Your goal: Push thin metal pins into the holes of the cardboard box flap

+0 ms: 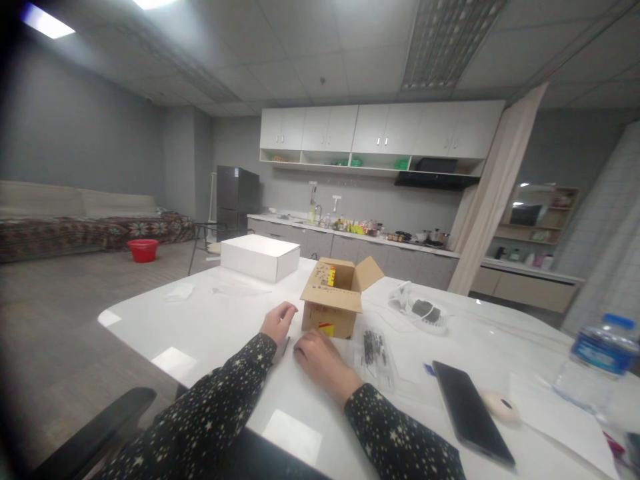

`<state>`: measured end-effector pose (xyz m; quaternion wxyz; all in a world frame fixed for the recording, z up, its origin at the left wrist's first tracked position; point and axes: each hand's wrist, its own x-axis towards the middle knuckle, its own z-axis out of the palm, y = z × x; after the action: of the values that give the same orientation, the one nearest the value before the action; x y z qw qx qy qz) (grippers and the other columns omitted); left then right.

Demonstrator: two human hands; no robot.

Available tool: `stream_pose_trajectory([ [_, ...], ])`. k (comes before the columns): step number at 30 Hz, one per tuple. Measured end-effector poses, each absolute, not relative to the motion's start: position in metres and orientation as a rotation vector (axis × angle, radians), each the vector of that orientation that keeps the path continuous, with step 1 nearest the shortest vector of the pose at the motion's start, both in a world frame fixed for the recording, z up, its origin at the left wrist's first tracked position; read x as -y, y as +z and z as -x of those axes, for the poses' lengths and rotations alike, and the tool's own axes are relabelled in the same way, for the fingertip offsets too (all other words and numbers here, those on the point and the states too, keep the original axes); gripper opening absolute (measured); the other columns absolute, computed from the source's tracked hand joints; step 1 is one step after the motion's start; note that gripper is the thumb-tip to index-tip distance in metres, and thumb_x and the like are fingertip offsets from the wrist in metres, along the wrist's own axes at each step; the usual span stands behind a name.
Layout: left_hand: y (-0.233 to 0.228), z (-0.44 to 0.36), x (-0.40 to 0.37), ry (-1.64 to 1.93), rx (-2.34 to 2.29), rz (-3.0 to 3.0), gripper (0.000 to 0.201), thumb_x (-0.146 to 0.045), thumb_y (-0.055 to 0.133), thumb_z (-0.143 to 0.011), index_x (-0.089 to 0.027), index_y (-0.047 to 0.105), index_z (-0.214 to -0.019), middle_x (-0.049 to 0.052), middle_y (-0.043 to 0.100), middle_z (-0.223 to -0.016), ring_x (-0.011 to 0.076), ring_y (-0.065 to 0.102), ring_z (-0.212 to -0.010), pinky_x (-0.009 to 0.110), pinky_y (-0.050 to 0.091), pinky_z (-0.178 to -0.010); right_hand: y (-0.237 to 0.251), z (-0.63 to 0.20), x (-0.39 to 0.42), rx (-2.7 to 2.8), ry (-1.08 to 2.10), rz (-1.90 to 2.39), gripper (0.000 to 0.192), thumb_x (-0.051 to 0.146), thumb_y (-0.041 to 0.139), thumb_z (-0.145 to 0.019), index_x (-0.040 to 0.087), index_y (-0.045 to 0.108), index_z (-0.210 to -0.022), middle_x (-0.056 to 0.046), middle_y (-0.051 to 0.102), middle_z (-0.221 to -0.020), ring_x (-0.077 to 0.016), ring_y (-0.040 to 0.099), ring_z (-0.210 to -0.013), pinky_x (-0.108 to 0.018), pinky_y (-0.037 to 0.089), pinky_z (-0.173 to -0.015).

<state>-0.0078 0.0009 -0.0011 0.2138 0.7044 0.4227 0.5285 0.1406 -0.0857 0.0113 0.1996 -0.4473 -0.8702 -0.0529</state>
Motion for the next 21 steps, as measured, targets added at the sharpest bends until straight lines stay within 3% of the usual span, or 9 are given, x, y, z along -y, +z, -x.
stream_pose_trajectory([
  [13,-0.0015,0.0073,-0.0014,1.463,-1.189,-1.967,0.030,-0.037,0.042,-0.085,-0.018,0.065,-0.080,0.000,0.063,-0.066,0.0136,0.057,-0.066,0.023,0.042,-0.062,0.0093,-0.1395,0.0884,2.351,-0.188,1.244,0.019,0.015,0.050,-0.091,0.018,0.068,-0.086,-0.005,0.067,-0.086,-0.0190,0.057,-0.088,-0.031,0.040,-0.084],
  [21,-0.0014,0.0079,-0.0017,1.458,-1.200,-1.967,0.031,-0.039,0.041,-0.085,-0.019,0.064,-0.079,-0.001,0.063,-0.066,0.0127,0.055,-0.064,0.022,0.039,-0.059,0.0095,-0.1446,0.0862,2.123,-0.136,1.332,0.024,0.011,0.046,-0.090,0.017,0.067,-0.100,-0.007,0.069,-0.098,-0.0204,0.058,-0.095,-0.032,0.038,-0.089],
])
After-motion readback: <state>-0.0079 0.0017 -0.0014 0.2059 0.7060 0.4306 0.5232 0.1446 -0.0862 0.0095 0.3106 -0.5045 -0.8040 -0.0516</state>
